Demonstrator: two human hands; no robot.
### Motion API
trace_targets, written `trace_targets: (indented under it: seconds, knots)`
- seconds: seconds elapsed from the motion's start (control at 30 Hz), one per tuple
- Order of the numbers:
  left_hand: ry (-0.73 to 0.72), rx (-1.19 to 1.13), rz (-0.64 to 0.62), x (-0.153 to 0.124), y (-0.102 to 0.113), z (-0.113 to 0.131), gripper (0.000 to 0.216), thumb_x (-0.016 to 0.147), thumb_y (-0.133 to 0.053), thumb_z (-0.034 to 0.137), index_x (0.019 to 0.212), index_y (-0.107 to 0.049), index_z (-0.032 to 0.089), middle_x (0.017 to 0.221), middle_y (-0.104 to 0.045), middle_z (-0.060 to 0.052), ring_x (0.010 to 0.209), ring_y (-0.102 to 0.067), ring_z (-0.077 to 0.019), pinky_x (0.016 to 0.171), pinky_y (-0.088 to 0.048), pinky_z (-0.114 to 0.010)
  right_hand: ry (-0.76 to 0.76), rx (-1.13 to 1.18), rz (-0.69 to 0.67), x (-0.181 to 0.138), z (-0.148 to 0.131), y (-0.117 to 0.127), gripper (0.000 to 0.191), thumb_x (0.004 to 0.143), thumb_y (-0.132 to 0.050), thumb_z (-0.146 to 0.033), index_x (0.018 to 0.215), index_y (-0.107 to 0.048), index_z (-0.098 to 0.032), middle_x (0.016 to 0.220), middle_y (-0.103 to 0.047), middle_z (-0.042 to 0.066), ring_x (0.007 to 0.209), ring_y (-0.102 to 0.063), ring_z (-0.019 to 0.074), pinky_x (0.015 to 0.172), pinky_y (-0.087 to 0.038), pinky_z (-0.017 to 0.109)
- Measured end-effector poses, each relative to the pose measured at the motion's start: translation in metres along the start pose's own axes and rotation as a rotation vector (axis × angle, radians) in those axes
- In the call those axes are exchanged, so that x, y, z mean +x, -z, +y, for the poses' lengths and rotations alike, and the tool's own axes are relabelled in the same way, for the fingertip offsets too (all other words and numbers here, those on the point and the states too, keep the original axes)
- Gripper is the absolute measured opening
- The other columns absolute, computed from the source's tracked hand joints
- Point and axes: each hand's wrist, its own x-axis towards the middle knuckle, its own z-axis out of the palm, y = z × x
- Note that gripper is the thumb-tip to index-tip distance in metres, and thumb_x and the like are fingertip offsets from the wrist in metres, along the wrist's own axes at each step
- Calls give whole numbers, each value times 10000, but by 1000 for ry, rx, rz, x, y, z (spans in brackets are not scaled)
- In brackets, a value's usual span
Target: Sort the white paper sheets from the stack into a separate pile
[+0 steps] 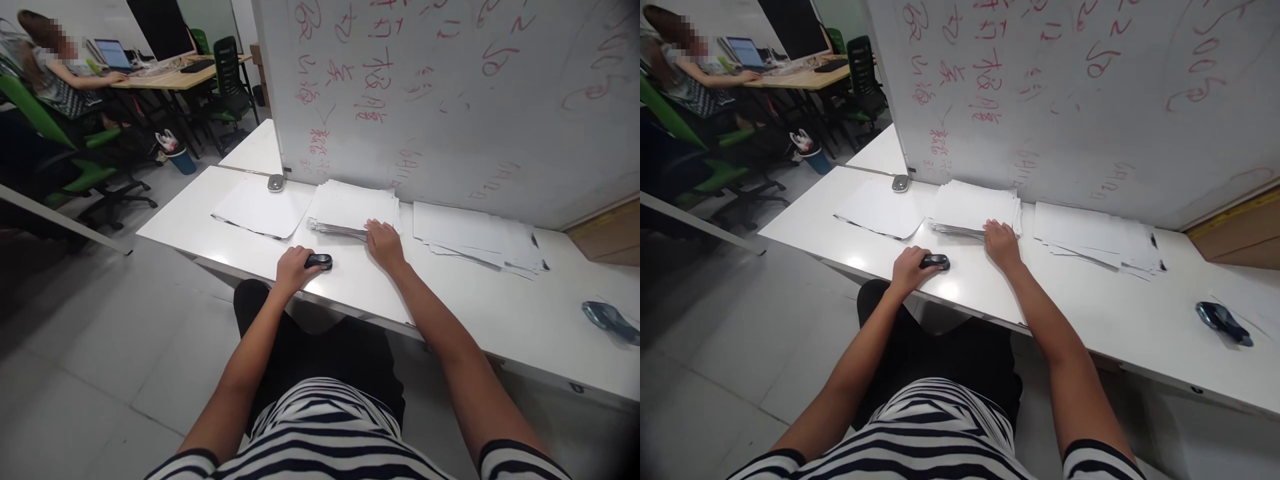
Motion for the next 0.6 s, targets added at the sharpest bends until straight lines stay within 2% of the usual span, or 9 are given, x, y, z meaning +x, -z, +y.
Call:
trace_targets:
  seconds: [0.13, 0.3, 0.4, 0.5, 0.6]
  knots:
    - [13, 15, -20, 1, 2, 2, 396, 798, -616, 581, 941, -632, 213, 840, -631, -39, 802, -542, -188, 646, -372, -292, -43, 30, 50, -1, 1, 1, 344, 957, -343, -203, 1134, -634, -154, 1174, -687, 101, 1166, -606, 205, 1063, -375, 397]
    - [32, 23, -40, 2, 3, 3, 389, 804, -615, 572, 959, -632, 216, 860, -638, -40, 817, -544, -189, 657, -374, -294, -152, 21, 57, 0, 2, 3, 380, 966, -321, -232, 1208, -605, -166, 1094, -715, 111, 1019, -667, 220, 1050, -382, 433]
    - [39, 17, -52, 2, 4, 4, 387, 805, -617, 566, 965, -632, 213, 866, -639, -45, 828, -546, -194, 663, -378, -296, -237, -10, 79, 0, 4, 4, 414, 975, -272, -240, 1247, -577, -174, 1066, -721, 98, 946, -682, 219, 1126, -263, 509]
    - [44, 17, -54, 2, 4, 4, 386, 808, -616, 561, 966, -633, 210, 860, -638, -49, 823, -548, -196, 669, -382, -298, -241, -3, 85, -1, 9, 5, 383, 958, -313, -254, 1198, -607, -200, 1100, -710, 75, 1011, -664, 236, 1159, -126, 578]
    - [43, 20, -49, 2, 3, 4, 386, 808, -617, 558, 973, -634, 210, 861, -637, -51, 825, -550, -196, 673, -384, -297, -189, 11, 49, -2, 15, 7, 328, 940, -366, -269, 1100, -650, -227, 1141, -698, 51, 1102, -628, 246, 1157, -99, 592]
